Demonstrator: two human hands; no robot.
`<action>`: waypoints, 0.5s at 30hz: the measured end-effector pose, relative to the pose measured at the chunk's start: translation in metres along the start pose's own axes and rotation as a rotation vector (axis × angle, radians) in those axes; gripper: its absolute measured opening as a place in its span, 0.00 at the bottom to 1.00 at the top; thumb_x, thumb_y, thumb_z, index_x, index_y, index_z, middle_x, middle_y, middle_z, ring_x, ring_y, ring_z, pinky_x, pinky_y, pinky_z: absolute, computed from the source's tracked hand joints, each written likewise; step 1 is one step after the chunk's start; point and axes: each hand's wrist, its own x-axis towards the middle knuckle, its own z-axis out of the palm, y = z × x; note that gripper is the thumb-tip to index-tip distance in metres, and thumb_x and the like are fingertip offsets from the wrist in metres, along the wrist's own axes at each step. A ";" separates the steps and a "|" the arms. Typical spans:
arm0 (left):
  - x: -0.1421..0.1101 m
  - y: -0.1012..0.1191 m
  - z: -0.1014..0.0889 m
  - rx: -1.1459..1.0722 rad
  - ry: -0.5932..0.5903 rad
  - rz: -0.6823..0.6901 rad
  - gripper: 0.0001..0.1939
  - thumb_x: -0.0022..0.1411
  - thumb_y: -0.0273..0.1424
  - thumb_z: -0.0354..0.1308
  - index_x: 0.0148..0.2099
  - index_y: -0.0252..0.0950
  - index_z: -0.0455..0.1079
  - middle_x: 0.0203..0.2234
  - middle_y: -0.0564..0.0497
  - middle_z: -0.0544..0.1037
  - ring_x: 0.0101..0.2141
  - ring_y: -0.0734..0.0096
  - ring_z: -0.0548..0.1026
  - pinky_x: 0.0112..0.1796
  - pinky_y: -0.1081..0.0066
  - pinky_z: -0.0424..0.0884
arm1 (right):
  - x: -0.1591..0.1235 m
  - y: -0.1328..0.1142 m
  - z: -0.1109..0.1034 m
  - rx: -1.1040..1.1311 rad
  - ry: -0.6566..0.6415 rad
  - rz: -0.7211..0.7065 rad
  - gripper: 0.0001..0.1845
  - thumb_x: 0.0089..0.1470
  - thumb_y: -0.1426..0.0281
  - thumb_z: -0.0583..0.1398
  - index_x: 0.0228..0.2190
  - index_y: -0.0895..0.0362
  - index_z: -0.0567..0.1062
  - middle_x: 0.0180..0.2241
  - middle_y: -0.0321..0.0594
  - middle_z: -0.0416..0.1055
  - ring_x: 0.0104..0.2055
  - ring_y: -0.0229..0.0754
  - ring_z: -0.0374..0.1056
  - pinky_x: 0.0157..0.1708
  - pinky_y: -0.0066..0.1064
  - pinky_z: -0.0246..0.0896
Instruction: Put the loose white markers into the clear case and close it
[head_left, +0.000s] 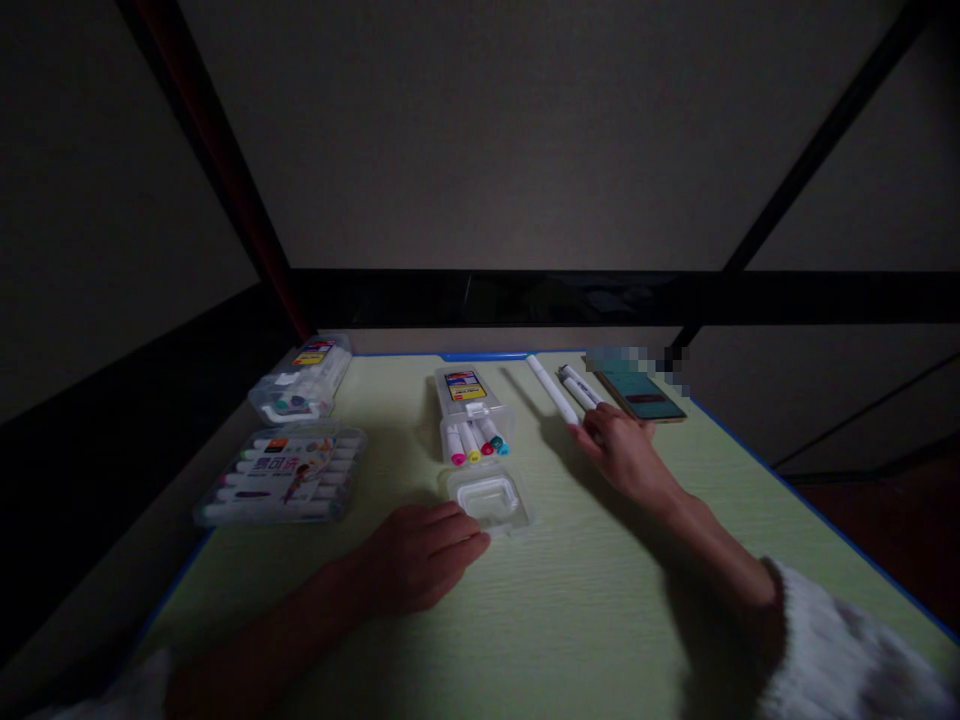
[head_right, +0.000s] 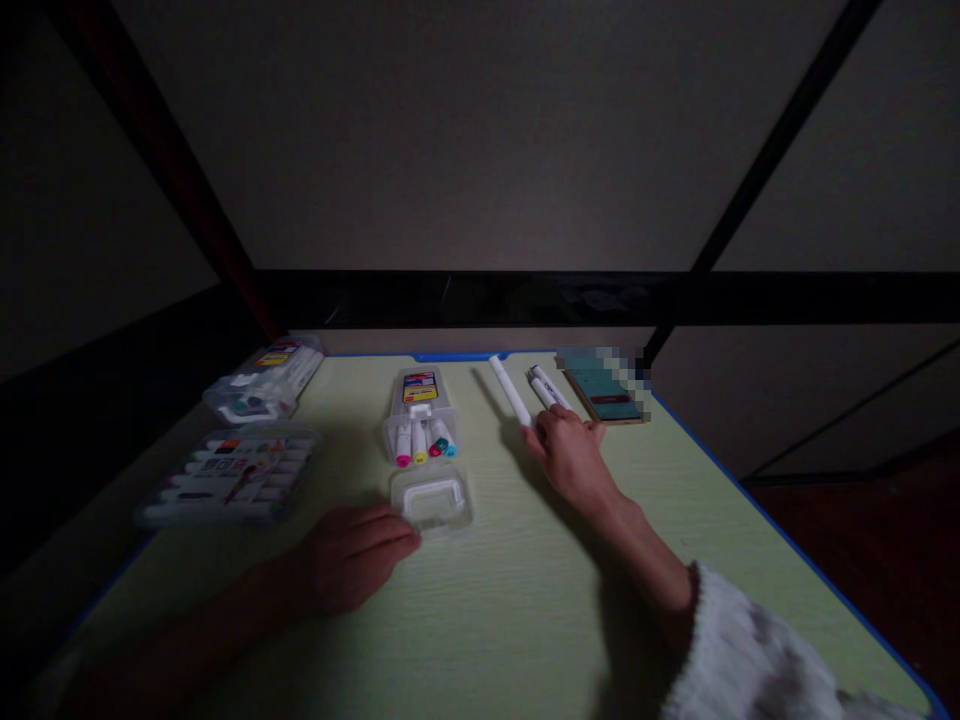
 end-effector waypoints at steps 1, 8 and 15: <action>-0.001 0.000 0.000 -0.003 -0.002 -0.002 0.10 0.61 0.21 0.44 0.41 0.29 0.65 0.29 0.47 0.75 0.29 0.72 0.71 0.27 0.74 0.68 | -0.001 -0.002 -0.001 0.032 0.019 -0.007 0.16 0.56 0.64 0.49 0.22 0.58 0.66 0.28 0.41 0.67 0.30 0.42 0.62 0.27 0.30 0.39; -0.002 0.000 0.001 -0.014 -0.028 -0.019 0.10 0.60 0.20 0.45 0.41 0.29 0.65 0.29 0.47 0.75 0.29 0.72 0.71 0.28 0.74 0.68 | -0.007 -0.015 -0.009 0.193 0.160 -0.093 0.20 0.58 0.62 0.44 0.21 0.57 0.64 0.26 0.42 0.64 0.28 0.41 0.60 0.29 0.31 0.40; -0.001 0.000 0.001 -0.008 -0.039 -0.012 0.10 0.60 0.20 0.45 0.42 0.29 0.65 0.30 0.47 0.75 0.31 0.72 0.72 0.30 0.74 0.69 | -0.008 -0.017 -0.009 0.205 0.179 -0.131 0.18 0.58 0.64 0.45 0.21 0.57 0.64 0.25 0.40 0.63 0.29 0.42 0.60 0.30 0.31 0.41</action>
